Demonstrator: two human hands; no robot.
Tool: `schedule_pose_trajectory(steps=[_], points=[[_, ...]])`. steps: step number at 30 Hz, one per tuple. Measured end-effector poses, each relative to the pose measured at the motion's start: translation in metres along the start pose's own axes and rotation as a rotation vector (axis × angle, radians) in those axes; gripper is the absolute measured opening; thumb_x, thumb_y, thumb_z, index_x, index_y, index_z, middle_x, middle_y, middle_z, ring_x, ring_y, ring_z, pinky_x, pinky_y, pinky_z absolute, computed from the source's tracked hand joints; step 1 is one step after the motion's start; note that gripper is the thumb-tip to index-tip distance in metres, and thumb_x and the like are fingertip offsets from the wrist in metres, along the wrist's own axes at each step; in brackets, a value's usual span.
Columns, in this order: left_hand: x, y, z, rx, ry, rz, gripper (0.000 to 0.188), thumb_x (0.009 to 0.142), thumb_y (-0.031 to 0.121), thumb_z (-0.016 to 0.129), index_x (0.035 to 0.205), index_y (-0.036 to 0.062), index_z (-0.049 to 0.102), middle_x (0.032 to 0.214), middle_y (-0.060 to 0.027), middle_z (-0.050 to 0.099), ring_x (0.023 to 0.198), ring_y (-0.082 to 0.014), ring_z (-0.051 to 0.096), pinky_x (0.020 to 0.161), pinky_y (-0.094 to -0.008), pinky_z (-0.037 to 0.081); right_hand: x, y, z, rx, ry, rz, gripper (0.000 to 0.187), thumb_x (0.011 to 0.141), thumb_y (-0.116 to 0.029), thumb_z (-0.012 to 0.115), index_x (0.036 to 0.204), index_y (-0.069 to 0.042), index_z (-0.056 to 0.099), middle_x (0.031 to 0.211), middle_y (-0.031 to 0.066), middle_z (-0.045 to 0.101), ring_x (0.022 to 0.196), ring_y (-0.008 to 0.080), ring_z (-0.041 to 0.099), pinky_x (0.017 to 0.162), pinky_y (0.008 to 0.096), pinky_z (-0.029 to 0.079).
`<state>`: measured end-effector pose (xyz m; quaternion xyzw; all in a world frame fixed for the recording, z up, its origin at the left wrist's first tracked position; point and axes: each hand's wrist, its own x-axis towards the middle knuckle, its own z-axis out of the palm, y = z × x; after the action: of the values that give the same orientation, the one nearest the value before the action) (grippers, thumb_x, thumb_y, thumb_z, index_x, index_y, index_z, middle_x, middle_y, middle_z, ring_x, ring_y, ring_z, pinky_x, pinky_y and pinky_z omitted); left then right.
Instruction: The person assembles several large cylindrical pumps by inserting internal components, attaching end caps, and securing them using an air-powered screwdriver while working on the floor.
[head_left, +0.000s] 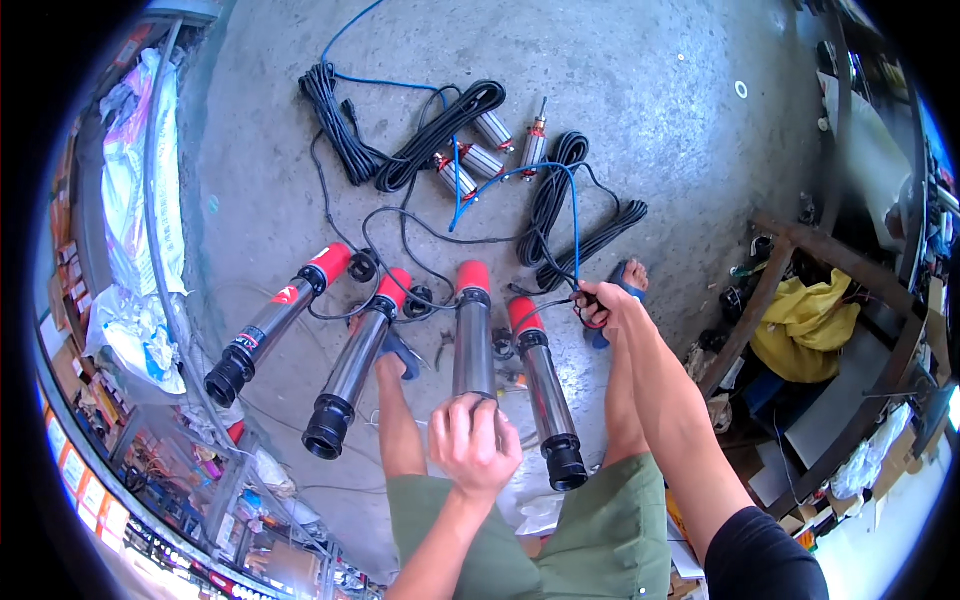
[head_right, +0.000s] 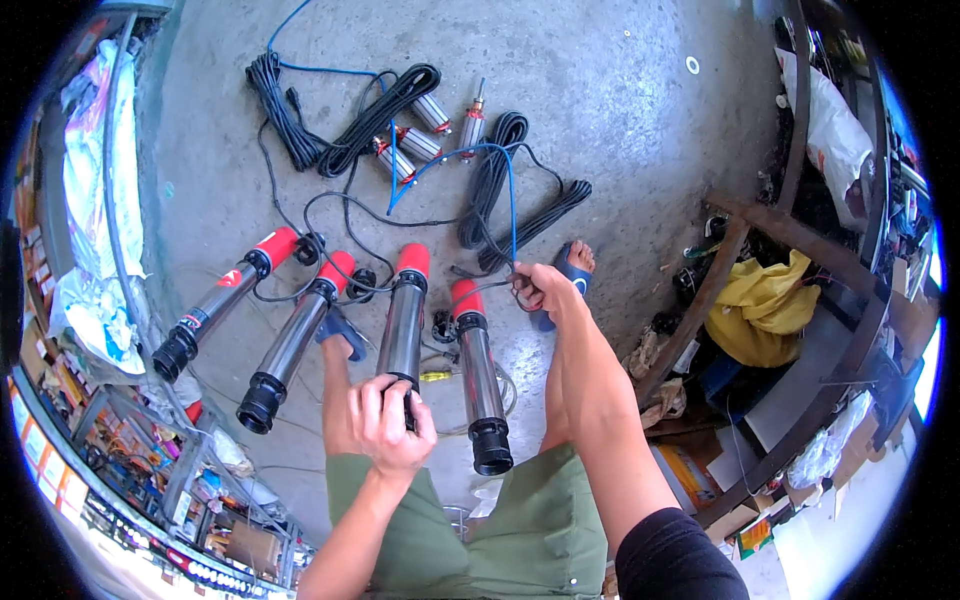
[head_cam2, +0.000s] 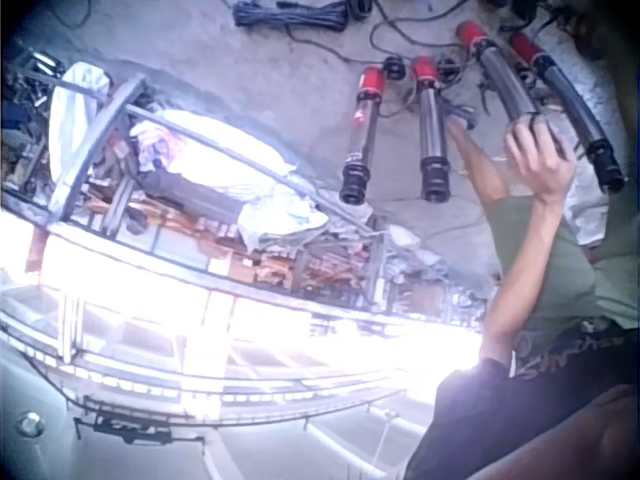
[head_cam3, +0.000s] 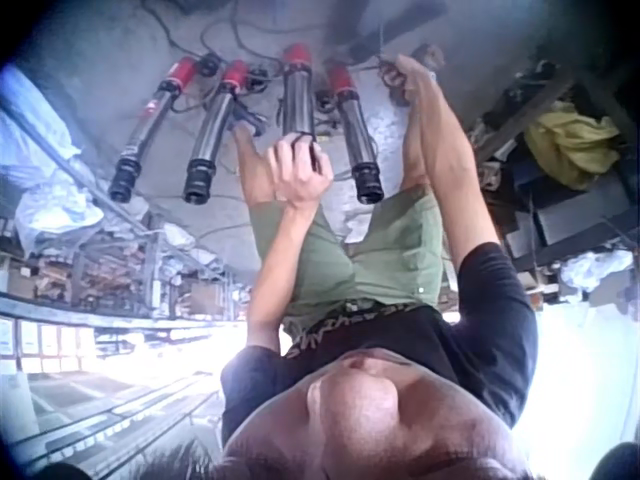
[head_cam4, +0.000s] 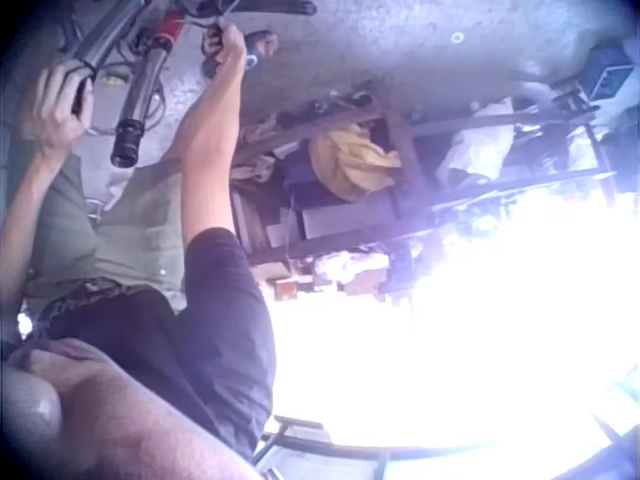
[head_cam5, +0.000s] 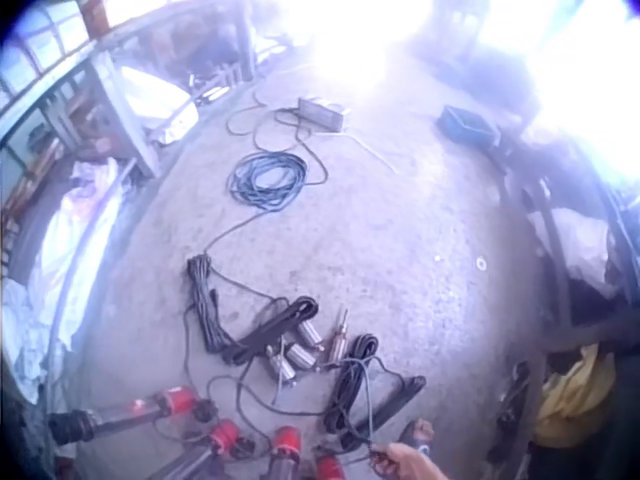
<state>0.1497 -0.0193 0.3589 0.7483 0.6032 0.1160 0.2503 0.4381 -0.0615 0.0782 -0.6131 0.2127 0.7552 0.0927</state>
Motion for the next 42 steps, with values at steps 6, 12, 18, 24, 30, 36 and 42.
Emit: schedule_pose_trajectory(steps=[6,12,18,24,30,36,42], points=[[0.001,-0.001,0.000,-0.005,0.008,0.012,0.016,0.072,0.005,0.065,0.088,0.0025,0.065,0.090,-0.0130,0.061,0.083,-0.0337,0.058,0.074,-0.0438,0.049,0.004,-0.003,-0.011,0.062,-0.074,0.046,0.031,0.105,-0.032,0.053,0.094,-0.005,0.061,0.067,-0.0046,0.047,0.048,0.0048,0.032,0.040,0.0219,0.018],[0.002,0.000,0.000,-0.009,0.014,0.010,0.016,0.071,0.005,0.065,0.088,0.0023,0.065,0.090,-0.0132,0.061,0.084,-0.0340,0.058,0.074,-0.0441,0.049,0.005,-0.005,-0.007,-0.005,-0.039,-0.009,0.025,0.103,-0.029,0.056,0.095,-0.006,0.060,0.068,-0.0048,0.047,0.048,0.0047,0.032,0.040,0.0219,0.019],[0.002,0.000,0.000,-0.010,0.020,0.015,0.017,0.071,0.004,0.066,0.088,0.0014,0.065,0.089,-0.0136,0.061,0.084,-0.0344,0.058,0.074,-0.0445,0.049,0.009,-0.002,-0.017,-0.016,-0.082,-0.022,0.027,0.103,-0.031,0.055,0.094,-0.007,0.061,0.070,-0.0045,0.047,0.049,0.0045,0.033,0.040,0.0217,0.019],[0.001,-0.002,0.001,-0.013,0.022,0.017,0.017,0.071,0.005,0.066,0.087,0.0012,0.065,0.088,-0.0136,0.061,0.083,-0.0344,0.058,0.075,-0.0445,0.049,0.012,-0.004,-0.006,-0.169,0.015,-0.062,0.033,0.100,-0.038,0.060,0.088,-0.008,0.062,0.068,-0.0059,0.046,0.047,0.0031,0.032,0.037,0.0199,0.018],[-0.001,-0.003,0.002,0.013,0.023,0.016,0.019,0.068,0.009,0.067,0.087,0.0047,0.067,0.089,-0.0096,0.061,0.085,-0.0316,0.061,0.075,-0.0431,0.051,0.017,-0.009,-0.002,-0.264,0.068,-0.080,0.043,0.104,-0.044,0.052,0.083,-0.008,0.061,0.064,-0.0051,0.044,0.048,0.0083,0.033,0.041,0.0251,0.023],[-0.003,-0.005,0.004,0.014,0.019,0.008,0.020,0.069,0.011,0.068,0.088,0.0057,0.068,0.090,-0.0090,0.062,0.086,-0.0311,0.061,0.076,-0.0434,0.050,0.018,-0.010,-0.003,-0.241,0.040,-0.080,0.048,0.105,-0.048,0.048,0.090,-0.005,0.065,0.064,-0.0060,0.043,0.047,0.0059,0.030,0.040,0.0229,0.022],[-0.003,-0.005,0.002,0.011,0.011,0.008,0.020,0.069,0.011,0.068,0.088,0.0058,0.068,0.090,-0.0090,0.062,0.087,-0.0309,0.061,0.077,-0.0432,0.050,0.026,-0.016,-0.010,0.030,-0.058,0.066,0.045,0.106,-0.046,0.048,0.099,-0.004,0.063,0.063,-0.0069,0.040,0.047,0.0040,0.029,0.040,0.0204,0.019]])
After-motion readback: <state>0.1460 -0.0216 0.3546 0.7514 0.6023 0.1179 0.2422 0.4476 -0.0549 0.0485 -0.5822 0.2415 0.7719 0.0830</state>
